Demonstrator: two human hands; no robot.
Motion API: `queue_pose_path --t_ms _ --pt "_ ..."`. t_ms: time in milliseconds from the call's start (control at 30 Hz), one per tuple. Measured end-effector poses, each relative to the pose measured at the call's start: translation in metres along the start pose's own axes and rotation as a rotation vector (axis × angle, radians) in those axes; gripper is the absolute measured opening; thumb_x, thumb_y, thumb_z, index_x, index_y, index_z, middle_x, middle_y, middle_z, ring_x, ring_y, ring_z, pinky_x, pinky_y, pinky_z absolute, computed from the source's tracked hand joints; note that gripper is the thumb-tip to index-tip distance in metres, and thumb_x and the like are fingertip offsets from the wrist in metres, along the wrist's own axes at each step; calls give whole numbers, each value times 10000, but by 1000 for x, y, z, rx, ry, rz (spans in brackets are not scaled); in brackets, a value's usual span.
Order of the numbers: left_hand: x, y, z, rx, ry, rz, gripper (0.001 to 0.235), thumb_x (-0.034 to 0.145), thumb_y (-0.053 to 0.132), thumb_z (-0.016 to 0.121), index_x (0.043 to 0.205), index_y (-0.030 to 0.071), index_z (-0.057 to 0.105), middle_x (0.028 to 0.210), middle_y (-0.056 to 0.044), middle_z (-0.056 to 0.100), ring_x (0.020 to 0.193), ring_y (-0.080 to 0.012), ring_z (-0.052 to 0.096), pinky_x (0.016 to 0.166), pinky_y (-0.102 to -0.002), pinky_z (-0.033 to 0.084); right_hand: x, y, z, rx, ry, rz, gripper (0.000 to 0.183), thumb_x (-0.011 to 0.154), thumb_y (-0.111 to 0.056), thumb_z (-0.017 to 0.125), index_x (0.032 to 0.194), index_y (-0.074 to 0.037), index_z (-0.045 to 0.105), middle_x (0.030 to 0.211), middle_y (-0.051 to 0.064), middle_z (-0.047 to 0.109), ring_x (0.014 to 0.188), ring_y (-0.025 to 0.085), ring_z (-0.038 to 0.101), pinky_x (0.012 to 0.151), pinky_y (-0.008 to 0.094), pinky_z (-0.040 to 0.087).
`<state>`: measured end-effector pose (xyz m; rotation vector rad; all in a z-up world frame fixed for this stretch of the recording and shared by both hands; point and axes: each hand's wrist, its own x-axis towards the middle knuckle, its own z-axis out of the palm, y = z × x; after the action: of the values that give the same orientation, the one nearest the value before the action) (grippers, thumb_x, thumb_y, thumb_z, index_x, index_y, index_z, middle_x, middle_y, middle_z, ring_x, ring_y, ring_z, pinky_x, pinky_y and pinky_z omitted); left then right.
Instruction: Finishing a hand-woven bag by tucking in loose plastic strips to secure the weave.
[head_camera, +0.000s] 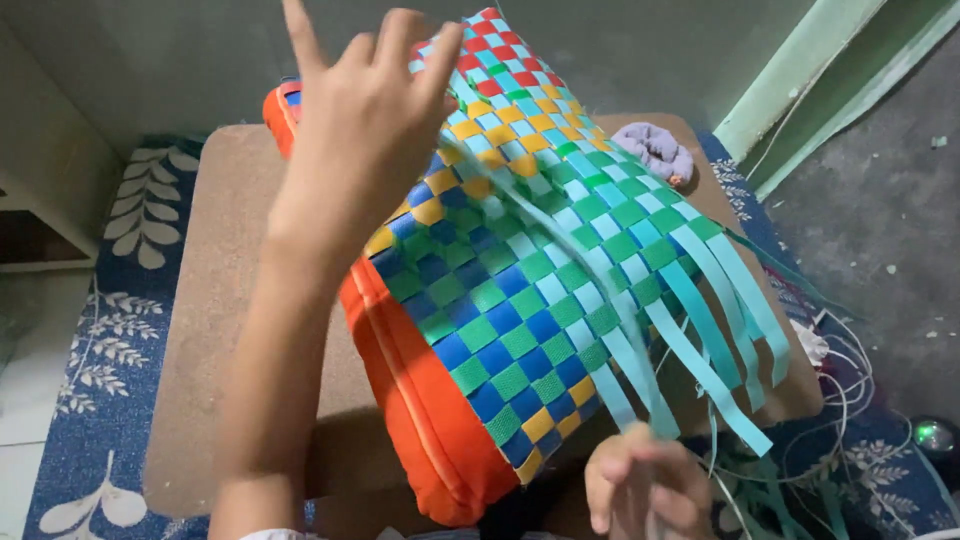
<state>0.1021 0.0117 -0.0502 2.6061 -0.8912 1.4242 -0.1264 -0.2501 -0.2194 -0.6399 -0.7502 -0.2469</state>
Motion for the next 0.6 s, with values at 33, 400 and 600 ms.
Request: queue_pose_path --t_ms 33,400,600 --pt "-4 9 2 344 57 60 489 1108 169 824 1550 154 616 1350 -110 591 1208 -310 586 1240 -728 1 -7 -3 -11 1 109 166 378 981 -15 517 1336 72 615 1075 265 645 650 215 516 498 287 441" --pt "-7 123 -64 -725 -244 736 259 775 181 730 1025 125 689 976 -74 667 1015 -267 595 1005 -438 417 -19 2 -23 -329 390 418 469 877 -215 785 1195 -69 473 679 200 623 406 201 545 329 256 337" --pt "-3 115 -62 -557 -313 709 85 855 177 707 898 121 754 892 -60 657 831 -240 591 795 -380 478 8 -17 15 -493 298 453 502 949 19 443 1439 13 334 816 234 666 455 122 403 407 207 313"
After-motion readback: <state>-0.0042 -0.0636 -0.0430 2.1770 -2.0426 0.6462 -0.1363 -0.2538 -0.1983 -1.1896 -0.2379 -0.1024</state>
